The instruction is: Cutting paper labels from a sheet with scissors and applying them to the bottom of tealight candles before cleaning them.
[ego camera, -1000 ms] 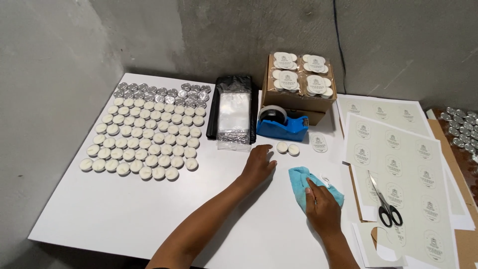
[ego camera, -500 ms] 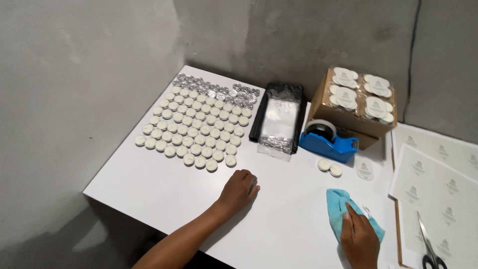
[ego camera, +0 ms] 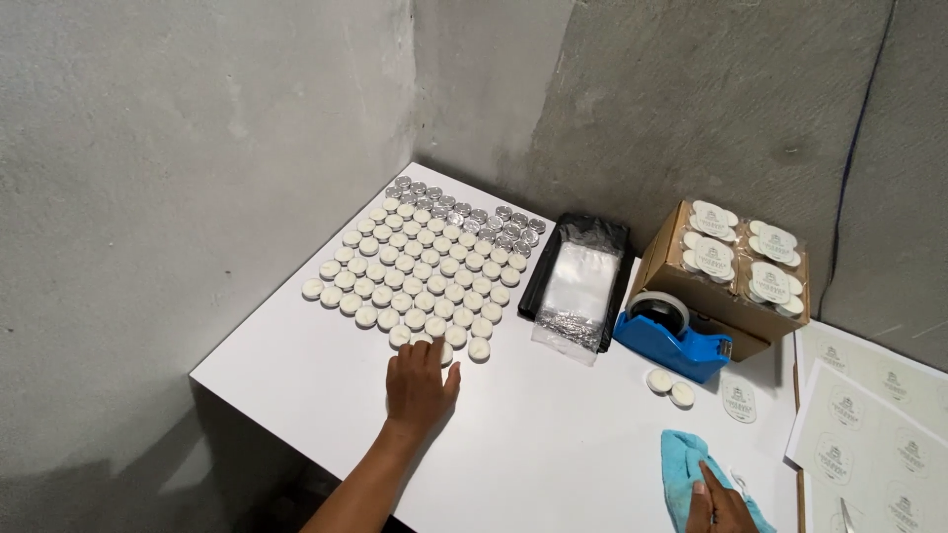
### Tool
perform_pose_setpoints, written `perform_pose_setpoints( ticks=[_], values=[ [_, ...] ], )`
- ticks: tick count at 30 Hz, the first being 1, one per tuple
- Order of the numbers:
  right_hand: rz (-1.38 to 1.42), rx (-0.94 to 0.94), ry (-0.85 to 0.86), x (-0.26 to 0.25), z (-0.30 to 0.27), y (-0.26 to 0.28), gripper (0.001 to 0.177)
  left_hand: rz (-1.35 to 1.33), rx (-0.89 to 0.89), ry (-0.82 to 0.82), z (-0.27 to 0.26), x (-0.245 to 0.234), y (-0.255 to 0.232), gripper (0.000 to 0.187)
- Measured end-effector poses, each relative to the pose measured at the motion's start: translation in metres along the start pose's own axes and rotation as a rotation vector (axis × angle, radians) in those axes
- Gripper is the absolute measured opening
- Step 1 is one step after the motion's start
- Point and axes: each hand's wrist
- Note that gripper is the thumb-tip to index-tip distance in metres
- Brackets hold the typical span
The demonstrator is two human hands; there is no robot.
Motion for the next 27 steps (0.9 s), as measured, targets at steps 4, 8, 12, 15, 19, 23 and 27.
perform_pose_setpoints(
  ticks=[4,8,12,15,19,23,27],
  values=[
    [-0.039,0.015,-0.115,-0.003,-0.009,0.015,0.040,0.077,-0.052,0.032,-0.002,0.007,0.005,0.049],
    [-0.001,-0.010,-0.018,0.002,-0.003,0.002,0.047,0.085,-0.076,0.082,-0.003,0.010,0.006,0.044],
    [-0.046,0.070,-0.064,-0.017,-0.013,0.032,0.042,0.040,-0.060,0.030,-0.004,0.006,0.001,0.037],
    [-0.040,0.122,0.003,-0.038,-0.014,0.053,0.044,-0.012,-0.080,0.059,-0.008,0.010,-0.001,0.037],
    [-0.047,0.173,-0.016,-0.048,-0.021,0.073,0.044,-0.109,0.008,0.030,-0.016,0.023,-0.005,0.040],
    [-0.140,0.229,0.073,-0.039,-0.013,0.064,0.047,-0.273,-0.119,0.243,-0.022,0.031,-0.017,0.041],
    [-0.164,0.079,0.095,-0.046,-0.016,0.076,0.047,-0.429,-0.066,0.356,-0.018,0.035,-0.038,0.039]
  ],
)
Point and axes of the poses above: each hand's wrist, its own z-axis towards the middle knuckle, its own x-axis out of the palm, y = z × x, and after that the axes turned 10 degrees about -z, right-handed
